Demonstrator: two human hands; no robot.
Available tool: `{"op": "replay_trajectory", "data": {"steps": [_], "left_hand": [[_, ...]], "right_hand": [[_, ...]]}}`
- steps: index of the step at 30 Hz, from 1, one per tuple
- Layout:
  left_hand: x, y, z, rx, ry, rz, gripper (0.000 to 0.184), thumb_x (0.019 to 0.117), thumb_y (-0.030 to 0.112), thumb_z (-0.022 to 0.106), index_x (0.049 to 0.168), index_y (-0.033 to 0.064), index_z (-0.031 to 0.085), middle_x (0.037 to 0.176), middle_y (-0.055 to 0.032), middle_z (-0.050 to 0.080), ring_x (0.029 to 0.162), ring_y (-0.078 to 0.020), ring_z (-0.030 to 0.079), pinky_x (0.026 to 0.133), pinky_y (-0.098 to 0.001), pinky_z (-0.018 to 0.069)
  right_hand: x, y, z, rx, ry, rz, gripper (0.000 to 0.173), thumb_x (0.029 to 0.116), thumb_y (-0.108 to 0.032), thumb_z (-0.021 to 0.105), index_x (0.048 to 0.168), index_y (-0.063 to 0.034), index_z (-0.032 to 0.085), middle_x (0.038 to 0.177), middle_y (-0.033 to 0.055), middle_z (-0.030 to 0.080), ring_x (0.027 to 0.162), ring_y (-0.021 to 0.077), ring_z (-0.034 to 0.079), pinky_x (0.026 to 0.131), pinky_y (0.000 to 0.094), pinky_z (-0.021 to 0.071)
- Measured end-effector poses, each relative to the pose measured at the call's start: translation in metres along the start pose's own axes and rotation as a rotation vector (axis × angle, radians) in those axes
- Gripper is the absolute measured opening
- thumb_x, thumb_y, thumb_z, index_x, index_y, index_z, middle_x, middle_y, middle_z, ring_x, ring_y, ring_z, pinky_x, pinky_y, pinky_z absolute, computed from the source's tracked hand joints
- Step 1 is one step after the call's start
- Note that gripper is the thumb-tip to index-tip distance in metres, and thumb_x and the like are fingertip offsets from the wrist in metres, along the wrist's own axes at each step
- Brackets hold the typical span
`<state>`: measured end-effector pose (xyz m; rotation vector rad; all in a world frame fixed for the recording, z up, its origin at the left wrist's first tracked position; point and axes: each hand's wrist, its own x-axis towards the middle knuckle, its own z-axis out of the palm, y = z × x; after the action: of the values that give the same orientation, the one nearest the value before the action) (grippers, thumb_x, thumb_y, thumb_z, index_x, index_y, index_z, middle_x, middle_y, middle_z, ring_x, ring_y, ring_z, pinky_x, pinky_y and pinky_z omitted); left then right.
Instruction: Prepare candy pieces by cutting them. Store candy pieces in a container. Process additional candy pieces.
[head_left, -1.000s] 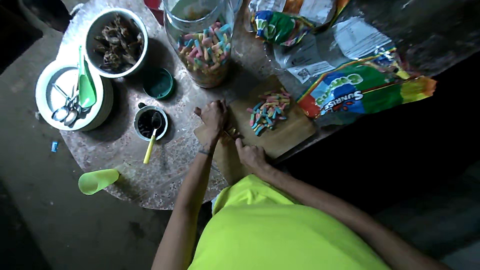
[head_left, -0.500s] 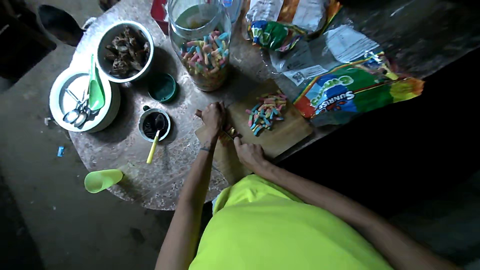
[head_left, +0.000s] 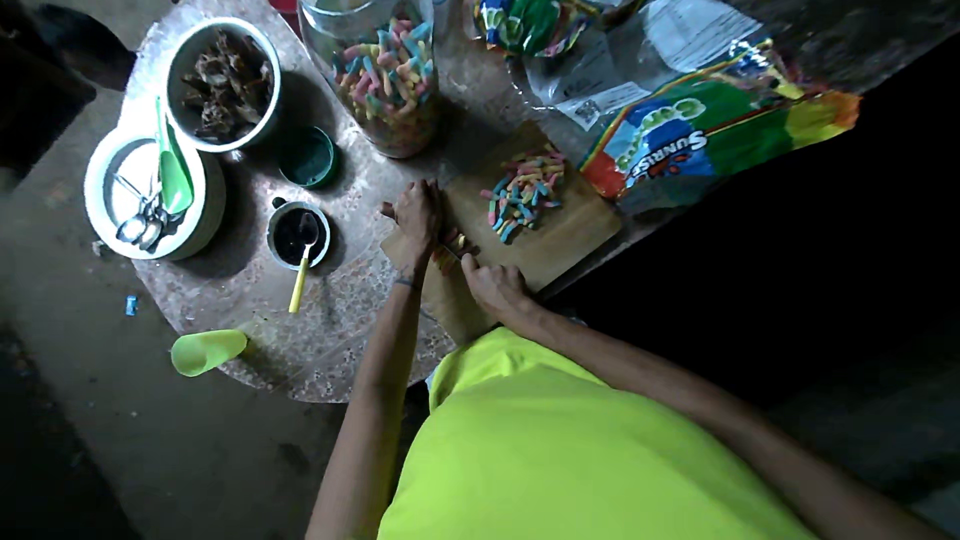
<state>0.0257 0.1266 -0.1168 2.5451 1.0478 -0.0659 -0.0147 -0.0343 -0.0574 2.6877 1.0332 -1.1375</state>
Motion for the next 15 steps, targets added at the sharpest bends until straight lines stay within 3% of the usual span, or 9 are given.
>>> {"op": "replay_trajectory", "data": {"steps": [4,9,12,15], "left_hand": [[-0.002,0.001,-0.002,-0.003,-0.026,-0.006,0.044,0.1081,0.041,0.044,0.108,0.0059,0.070,0.115,-0.0141,0.070,0.114,-0.0336,0.066,0.105,-0.0710,0.0319],[-0.006,0.005,-0.004,0.041,-0.003,-0.019,0.043,0.1085,0.040,0.044,0.109,0.0067,0.071,0.113,-0.0128,0.071,0.113,-0.0318,0.067,0.108,-0.0687,0.0308],[-0.001,0.005,-0.006,0.035,0.004,-0.011,0.043,0.1082,0.040,0.043,0.106,0.0066,0.071,0.111,-0.0128,0.071,0.112,-0.0310,0.067,0.108,-0.0697,0.0287],[-0.003,0.004,-0.005,0.044,-0.015,-0.022,0.043,0.1081,0.041,0.044,0.107,0.0066,0.070,0.113,-0.0128,0.071,0.113,-0.0313,0.066,0.109,-0.0698,0.0283]], "right_hand": [[-0.003,0.005,-0.002,0.037,-0.013,-0.027,0.045,0.1059,-0.004,0.048,0.150,0.0000,0.039,0.105,0.0278,0.070,0.101,0.0482,0.069,0.082,0.0586,0.0532],[0.008,0.017,0.013,0.063,0.055,-0.074,0.038,0.1060,-0.005,0.048,0.144,-0.0026,0.045,0.098,0.0265,0.071,0.097,0.0481,0.070,0.079,0.0596,0.0539],[0.001,0.004,-0.006,0.068,0.013,-0.041,0.052,0.1039,-0.003,0.052,0.153,-0.0002,0.036,0.109,0.0268,0.069,0.104,0.0467,0.068,0.084,0.0579,0.0536],[0.008,0.013,0.015,0.104,0.067,-0.085,0.043,0.1058,-0.006,0.048,0.148,-0.0027,0.042,0.098,0.0243,0.071,0.097,0.0463,0.070,0.079,0.0586,0.0537]]}}
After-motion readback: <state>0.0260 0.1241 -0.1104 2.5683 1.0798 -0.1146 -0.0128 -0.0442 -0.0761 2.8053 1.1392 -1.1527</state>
